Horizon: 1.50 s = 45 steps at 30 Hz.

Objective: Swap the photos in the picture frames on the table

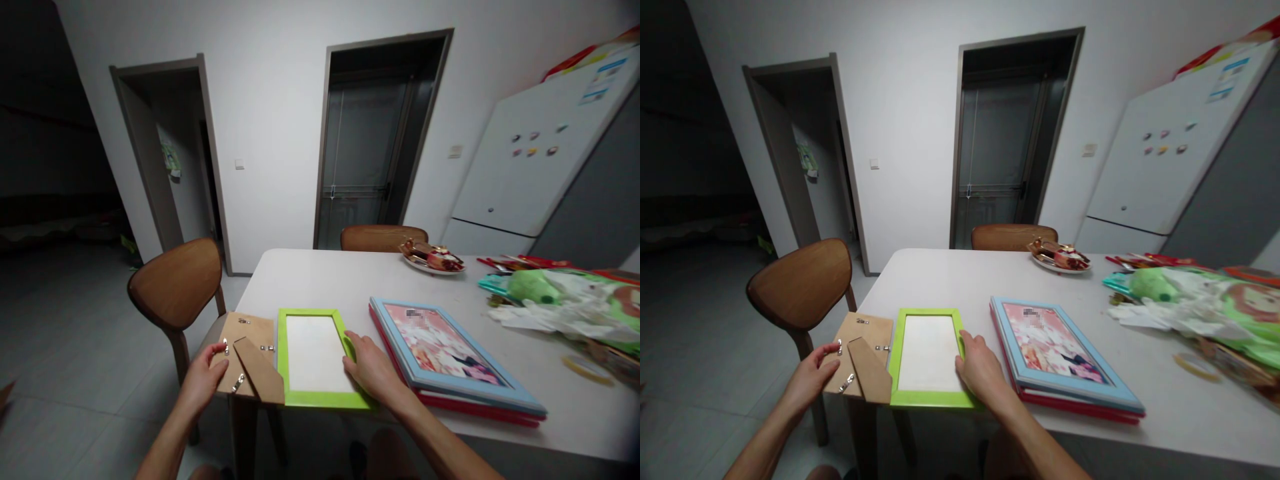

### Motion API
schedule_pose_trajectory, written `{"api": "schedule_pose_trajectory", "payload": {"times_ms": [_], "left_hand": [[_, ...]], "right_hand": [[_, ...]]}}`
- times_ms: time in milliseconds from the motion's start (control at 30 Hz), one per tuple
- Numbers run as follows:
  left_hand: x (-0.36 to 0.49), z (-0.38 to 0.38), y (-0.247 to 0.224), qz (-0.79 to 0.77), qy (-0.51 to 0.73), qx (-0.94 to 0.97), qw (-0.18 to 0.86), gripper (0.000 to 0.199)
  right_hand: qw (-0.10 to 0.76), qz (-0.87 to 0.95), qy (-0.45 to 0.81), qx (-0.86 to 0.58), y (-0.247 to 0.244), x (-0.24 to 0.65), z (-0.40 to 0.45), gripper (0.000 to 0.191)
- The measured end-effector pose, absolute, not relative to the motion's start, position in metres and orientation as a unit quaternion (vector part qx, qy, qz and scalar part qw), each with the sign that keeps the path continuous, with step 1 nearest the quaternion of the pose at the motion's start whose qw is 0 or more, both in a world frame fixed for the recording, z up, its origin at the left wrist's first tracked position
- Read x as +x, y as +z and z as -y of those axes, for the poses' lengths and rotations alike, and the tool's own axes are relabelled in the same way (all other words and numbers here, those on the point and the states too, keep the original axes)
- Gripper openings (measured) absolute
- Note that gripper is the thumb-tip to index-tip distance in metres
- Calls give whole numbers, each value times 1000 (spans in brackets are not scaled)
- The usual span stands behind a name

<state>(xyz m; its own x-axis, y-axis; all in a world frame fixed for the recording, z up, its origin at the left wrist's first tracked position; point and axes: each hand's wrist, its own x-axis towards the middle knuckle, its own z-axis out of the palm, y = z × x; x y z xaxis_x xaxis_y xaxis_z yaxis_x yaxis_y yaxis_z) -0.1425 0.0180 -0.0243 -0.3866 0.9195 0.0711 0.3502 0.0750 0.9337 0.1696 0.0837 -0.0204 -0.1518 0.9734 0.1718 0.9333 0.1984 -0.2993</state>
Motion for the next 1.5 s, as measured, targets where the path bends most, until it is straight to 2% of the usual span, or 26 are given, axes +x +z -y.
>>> {"api": "schedule_pose_trajectory", "payload": {"times_ms": [200, 433, 533, 700, 767, 867, 1033, 1167, 1333, 1500], "left_hand": [[-137, -22, -37, -720, 431, 522, 152, 34], [-110, -19, -27, -699, 425, 571, 65, 32], [-73, -12, -20, -635, 437, 634, 57, 35], [-6, 0, -10, -552, 395, 722, 133, 43], [12, 1, -4, -534, 388, 738, 141, 49], [25, 1, 7, -511, 398, 753, 120, 52], [26, 2, 23, -442, 415, 792, 70, 45], [4, 1, 31, -484, 515, 706, 46, 43], [-45, 3, 25, -601, 591, 523, 128, 40], [-81, 7, -9, -620, 604, 445, 232, 41]], "right_hand": [[159, 758, 52, -631, -21, 169, -85, 51], [200, 741, 96, -633, -14, 175, -85, 57], [257, 698, 197, -639, -9, 175, -82, 65], [384, 535, 522, -542, 14, 166, -64, 74], [414, 490, 579, -503, 26, 162, -56, 77], [443, 470, 600, -472, 39, 158, -49, 82], [458, 489, 593, -446, 41, 159, -51, 82], [417, 552, 536, -484, 33, 167, -59, 79], [289, 670, 304, -613, 12, 180, -72, 66], [215, 732, 146, -630, -13, 184, -78, 56]]}}
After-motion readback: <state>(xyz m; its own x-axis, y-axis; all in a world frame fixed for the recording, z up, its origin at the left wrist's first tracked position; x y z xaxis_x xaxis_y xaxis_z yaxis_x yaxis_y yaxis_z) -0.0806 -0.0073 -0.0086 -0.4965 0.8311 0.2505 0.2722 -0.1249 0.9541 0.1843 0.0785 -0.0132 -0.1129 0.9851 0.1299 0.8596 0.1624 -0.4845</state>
